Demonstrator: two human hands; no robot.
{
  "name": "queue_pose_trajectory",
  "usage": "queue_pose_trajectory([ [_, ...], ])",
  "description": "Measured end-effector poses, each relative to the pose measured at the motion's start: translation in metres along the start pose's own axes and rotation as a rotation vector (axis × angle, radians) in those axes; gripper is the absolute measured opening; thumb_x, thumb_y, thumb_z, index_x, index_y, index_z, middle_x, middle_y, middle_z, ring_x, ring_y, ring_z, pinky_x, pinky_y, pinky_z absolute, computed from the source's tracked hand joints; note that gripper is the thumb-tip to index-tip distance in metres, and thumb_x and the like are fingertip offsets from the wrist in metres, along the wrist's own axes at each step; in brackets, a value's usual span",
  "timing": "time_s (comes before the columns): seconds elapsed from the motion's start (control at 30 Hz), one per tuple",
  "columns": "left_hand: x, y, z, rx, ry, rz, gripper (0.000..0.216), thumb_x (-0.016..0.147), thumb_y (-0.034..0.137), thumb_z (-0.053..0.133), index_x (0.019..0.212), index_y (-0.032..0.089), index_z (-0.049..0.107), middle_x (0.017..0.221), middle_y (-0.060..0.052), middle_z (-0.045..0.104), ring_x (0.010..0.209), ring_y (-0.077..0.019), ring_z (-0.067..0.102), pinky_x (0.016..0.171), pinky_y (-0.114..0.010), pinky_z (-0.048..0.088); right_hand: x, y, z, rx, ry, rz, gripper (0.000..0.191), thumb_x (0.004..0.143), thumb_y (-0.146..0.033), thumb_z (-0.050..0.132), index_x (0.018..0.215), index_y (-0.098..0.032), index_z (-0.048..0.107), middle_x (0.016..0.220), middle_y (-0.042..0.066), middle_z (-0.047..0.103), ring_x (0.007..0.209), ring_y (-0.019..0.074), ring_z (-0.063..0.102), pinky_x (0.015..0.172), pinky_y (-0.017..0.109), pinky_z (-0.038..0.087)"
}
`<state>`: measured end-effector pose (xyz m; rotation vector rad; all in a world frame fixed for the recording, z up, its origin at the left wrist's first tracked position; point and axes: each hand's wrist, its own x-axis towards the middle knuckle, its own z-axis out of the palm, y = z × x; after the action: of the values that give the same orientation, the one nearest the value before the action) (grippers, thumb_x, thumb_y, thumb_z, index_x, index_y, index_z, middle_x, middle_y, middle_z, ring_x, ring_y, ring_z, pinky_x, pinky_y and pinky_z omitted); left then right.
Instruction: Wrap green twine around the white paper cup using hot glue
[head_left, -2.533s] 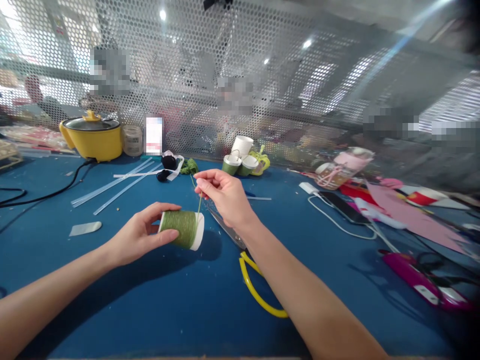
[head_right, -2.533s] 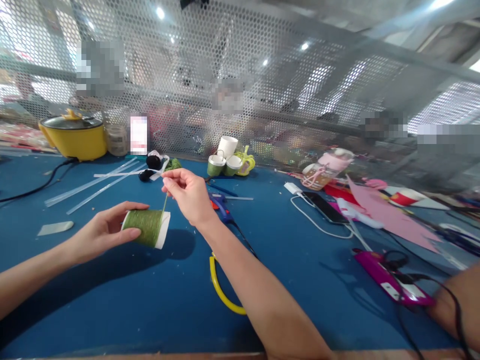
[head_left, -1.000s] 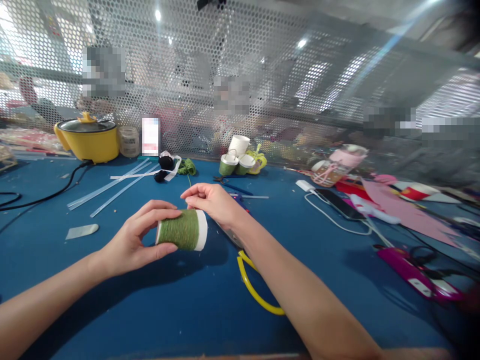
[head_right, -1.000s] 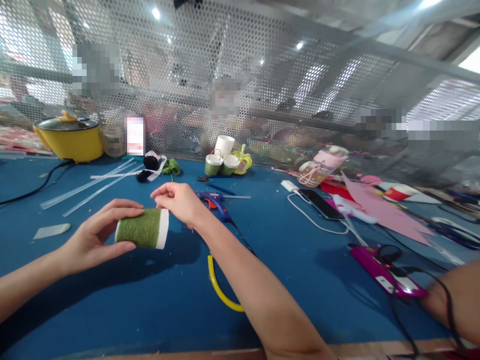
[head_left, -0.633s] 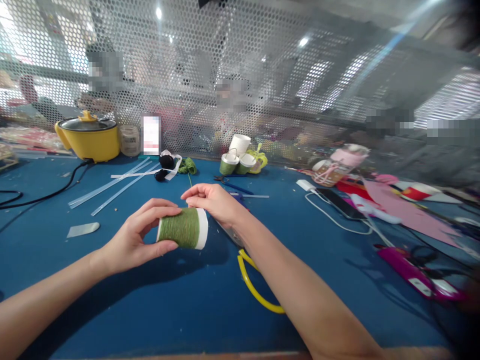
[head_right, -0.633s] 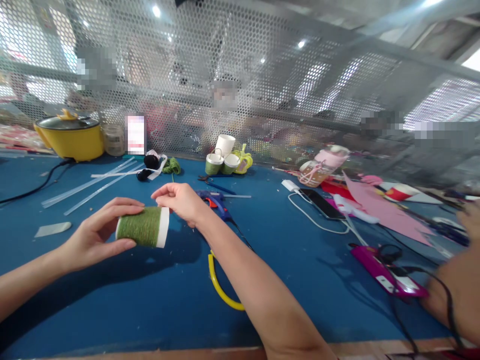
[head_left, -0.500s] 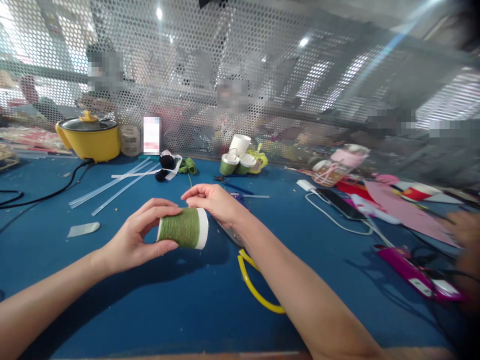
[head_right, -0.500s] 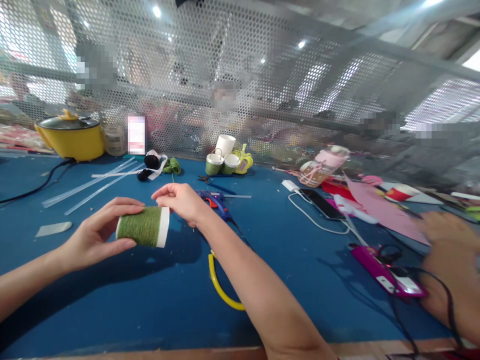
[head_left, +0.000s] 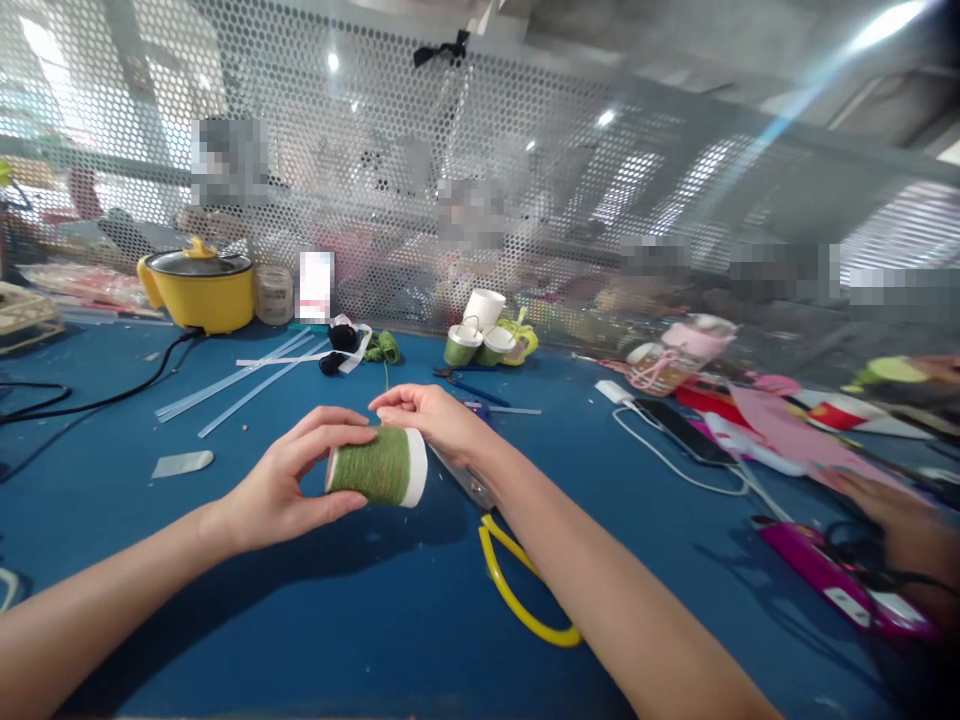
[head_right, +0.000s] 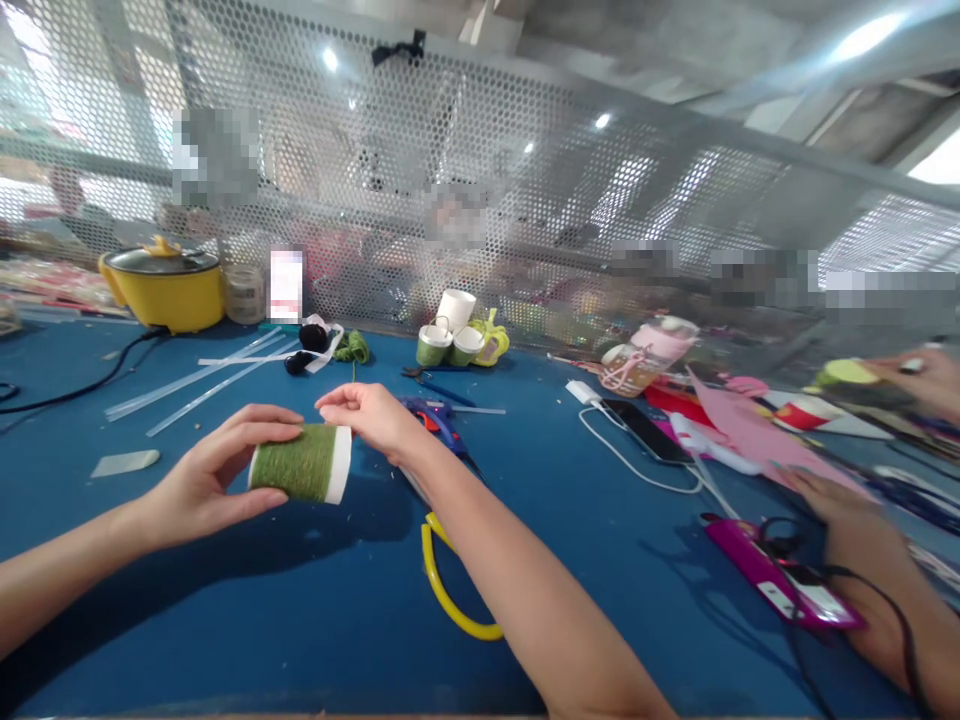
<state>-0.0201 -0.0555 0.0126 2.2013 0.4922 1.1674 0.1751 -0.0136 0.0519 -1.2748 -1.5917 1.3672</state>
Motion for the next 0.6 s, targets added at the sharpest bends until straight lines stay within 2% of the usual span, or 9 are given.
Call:
queue_pose_trajectory([
  [0.07, -0.001, -0.001, -0.001, 0.023, -0.002, -0.026, 0.042, 0.079, 0.016, 0.059, 0.118, 0.025, 0.046, 0.122, -0.012, 0.040, 0.114, -0.0266, 0.043, 0.092, -0.042, 0.042, 0.002, -0.003, -0.004, -0.031, 0.040, 0.005, 0.016, 0.074, -0.029, 0.064, 0.077, -0.014, 0.062, 0.065, 0.001, 0.061, 0.054, 0.0083, 0.052, 0.049, 0.020, 0.041],
  [0.17, -0.001, -0.003, 0.000, 0.025, -0.002, -0.072, 0.040, 0.080, 0.015, 0.058, 0.116, 0.025, 0.045, 0.125, -0.012, 0.037, 0.116, -0.0270, 0.041, 0.094, -0.042, 0.041, -0.002, -0.008, -0.013, -0.033, 0.078, 0.010, 0.033, 0.081, -0.046, 0.052, 0.080, -0.014, 0.059, 0.073, 0.005, 0.062, 0.059, 0.0096, 0.055, 0.052, 0.021, 0.044],
  [0.27, 0.000, -0.005, 0.001, -0.036, 0.015, -0.074, 0.043, 0.079, 0.015, 0.058, 0.118, 0.025, 0.042, 0.123, -0.012, 0.039, 0.117, -0.0266, 0.040, 0.095, -0.042, 0.040, -0.016, -0.009, -0.020, 0.009, -0.010, 0.008, 0.043, 0.079, -0.054, 0.049, 0.091, -0.015, 0.059, 0.088, 0.008, 0.062, 0.073, 0.0124, 0.059, 0.064, 0.025, 0.048],
  [0.4, 0.000, -0.005, 0.004, -0.101, 0.046, -0.116, 0.052, 0.080, 0.015, 0.057, 0.126, 0.024, 0.035, 0.122, -0.011, 0.040, 0.116, -0.0247, 0.042, 0.096, -0.040, 0.040, -0.035, -0.001, -0.021, 0.017, -0.184, -0.036, 0.049, 0.070, -0.050, 0.063, 0.105, -0.017, 0.054, 0.100, 0.008, 0.060, 0.087, 0.0162, 0.058, 0.072, 0.029, 0.049],
  [0.5, 0.000, -0.004, 0.005, -0.107, 0.040, -0.164, 0.054, 0.078, 0.015, 0.059, 0.126, 0.024, 0.035, 0.124, -0.011, 0.040, 0.116, -0.0256, 0.042, 0.096, -0.042, 0.039, -0.041, 0.005, -0.018, -0.032, -0.169, -0.114, 0.045, 0.070, -0.042, 0.066, 0.106, -0.018, 0.052, 0.102, 0.007, 0.059, 0.091, 0.0169, 0.057, 0.078, 0.032, 0.048],
  [0.6, 0.000, -0.005, 0.006, -0.242, 0.008, -0.317, 0.062, 0.074, 0.021, 0.064, 0.127, 0.026, 0.032, 0.123, -0.011, 0.042, 0.107, -0.0252, 0.050, 0.091, -0.043, 0.043, -0.044, 0.010, -0.012, -0.136, -0.114, -0.171, 0.042, 0.070, -0.034, 0.066, 0.106, -0.019, 0.050, 0.102, 0.007, 0.059, 0.093, 0.0179, 0.058, 0.081, 0.034, 0.047],
])
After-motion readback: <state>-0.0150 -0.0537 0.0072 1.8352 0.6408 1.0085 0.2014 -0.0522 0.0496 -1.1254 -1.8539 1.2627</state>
